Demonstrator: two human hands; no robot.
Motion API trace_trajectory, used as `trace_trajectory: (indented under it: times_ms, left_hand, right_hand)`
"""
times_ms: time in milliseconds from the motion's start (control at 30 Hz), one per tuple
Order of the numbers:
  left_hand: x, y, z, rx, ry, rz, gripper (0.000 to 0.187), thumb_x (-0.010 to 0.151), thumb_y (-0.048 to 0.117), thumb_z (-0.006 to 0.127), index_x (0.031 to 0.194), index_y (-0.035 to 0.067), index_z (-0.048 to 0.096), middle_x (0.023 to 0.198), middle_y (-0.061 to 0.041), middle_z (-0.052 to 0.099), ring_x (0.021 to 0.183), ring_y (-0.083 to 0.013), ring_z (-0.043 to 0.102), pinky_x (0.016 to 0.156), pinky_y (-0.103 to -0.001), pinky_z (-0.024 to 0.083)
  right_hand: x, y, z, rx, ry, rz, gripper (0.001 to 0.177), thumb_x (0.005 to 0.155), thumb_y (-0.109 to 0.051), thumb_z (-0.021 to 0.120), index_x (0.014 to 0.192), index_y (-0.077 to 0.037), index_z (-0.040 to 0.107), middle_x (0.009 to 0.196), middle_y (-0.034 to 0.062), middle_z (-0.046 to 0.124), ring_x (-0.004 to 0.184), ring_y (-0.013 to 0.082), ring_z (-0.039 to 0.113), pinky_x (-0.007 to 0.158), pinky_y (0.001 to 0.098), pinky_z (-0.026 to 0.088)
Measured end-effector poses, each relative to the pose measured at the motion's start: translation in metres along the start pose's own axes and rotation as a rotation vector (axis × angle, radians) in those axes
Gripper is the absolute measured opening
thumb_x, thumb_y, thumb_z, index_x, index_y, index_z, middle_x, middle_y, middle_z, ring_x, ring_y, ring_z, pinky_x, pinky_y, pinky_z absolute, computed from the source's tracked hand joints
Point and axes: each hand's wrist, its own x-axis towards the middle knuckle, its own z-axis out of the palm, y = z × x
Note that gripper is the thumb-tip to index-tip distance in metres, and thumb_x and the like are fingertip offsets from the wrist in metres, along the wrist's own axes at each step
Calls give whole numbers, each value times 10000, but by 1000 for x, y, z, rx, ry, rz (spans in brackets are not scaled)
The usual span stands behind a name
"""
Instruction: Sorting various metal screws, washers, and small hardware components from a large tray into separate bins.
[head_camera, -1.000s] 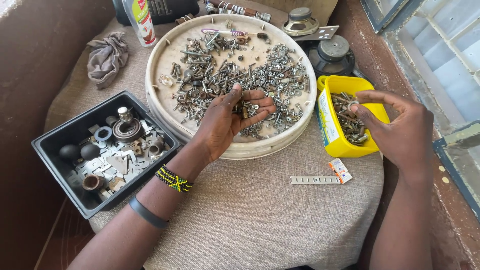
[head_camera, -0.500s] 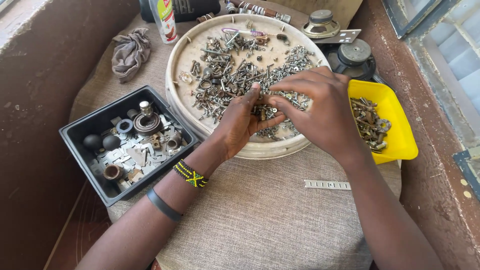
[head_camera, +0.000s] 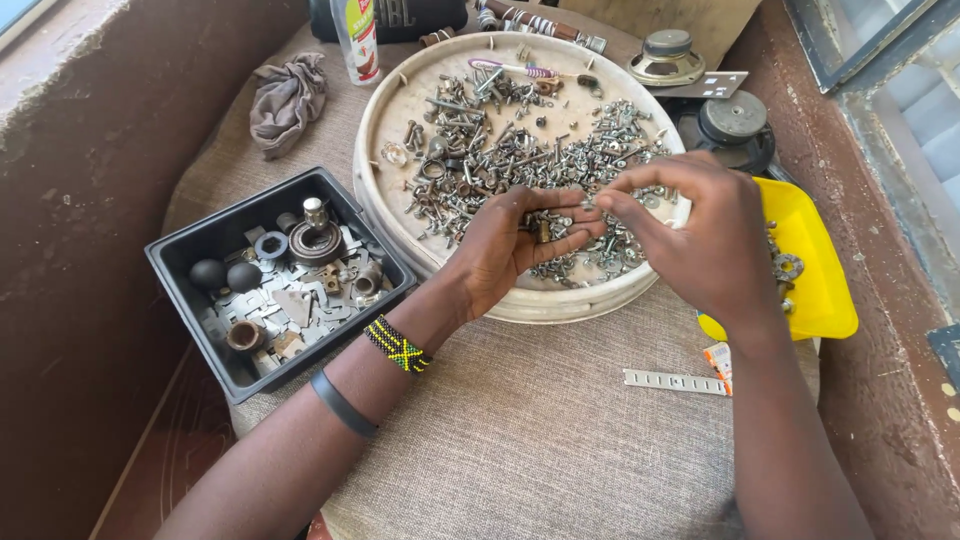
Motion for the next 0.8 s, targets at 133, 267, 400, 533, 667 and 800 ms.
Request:
trace_trajectory:
  times_ms: [133, 267, 400, 533, 667, 800]
  left_hand:
    - [22, -18, -11, -200, -107, 175, 478, 971, 117, 360, 1330, -155, 519, 1259, -332, 658, 1121, -372, 689, 1004, -354, 566]
    - [29, -22, -14, -229, -86, 185, 455, 916, -38, 351, 1305, -192, 530, 1227, -330, 665, 1136, -402, 687, 1016, -380, 571]
    - [26, -21, -14, -227, -86, 194, 388, 1022, -12, 371, 1339, -170, 531, 1269, -323, 668, 1163, -398, 683, 1016, -378, 574]
    - [25, -23, -15, -236, -97, 202, 367, 1061, 58, 412, 1318, -157, 564, 1240, -314, 684, 1151, -391, 693, 981, -357, 587]
    - [26, -24, -15, -185, -113, 234, 410, 1046, 200, 466, 1215, -147, 603, 1216, -324, 695, 1124, -401, 711, 975, -373, 598]
    - [29, -27, -18, -172, -130, 269, 413, 1045, 248, 477, 1076, -128, 643, 1146, -343, 705, 1117, -423, 720, 1019, -421, 601]
  right_hand:
    - [-28, 13, -16, 29, 52, 121, 138, 985, -181, 796, 947, -51, 774, 972, 66, 763, 940, 194, 683, 874, 363, 489]
    - [-60, 44, -38, -44, 122, 249, 145, 1012, -179, 788, 1046, -39, 772, 1081, 80, 763, 1018, 166, 690, 929, 317, 475]
    - [-76, 48, -64, -63, 138, 323, 82, 1055, -67, 723, 1100, -14, 768, 1126, 91, 760, 1083, 169, 694, 1005, 314, 488]
    - [-85, 55, -76, -156, 152, 337, 108, 1086, -105, 724, 1157, -45, 779, 1124, 80, 765, 1050, 149, 694, 916, 302, 489]
    - [-81, 51, -76, -197, 127, 310, 117, 1075, -55, 710, 1163, -78, 784, 1173, 91, 765, 1035, 191, 694, 901, 332, 480]
    - [-64, 33, -58, -115, 113, 143, 85, 1049, -39, 704, 1060, -49, 788, 1095, 84, 769, 1016, 223, 689, 944, 369, 464]
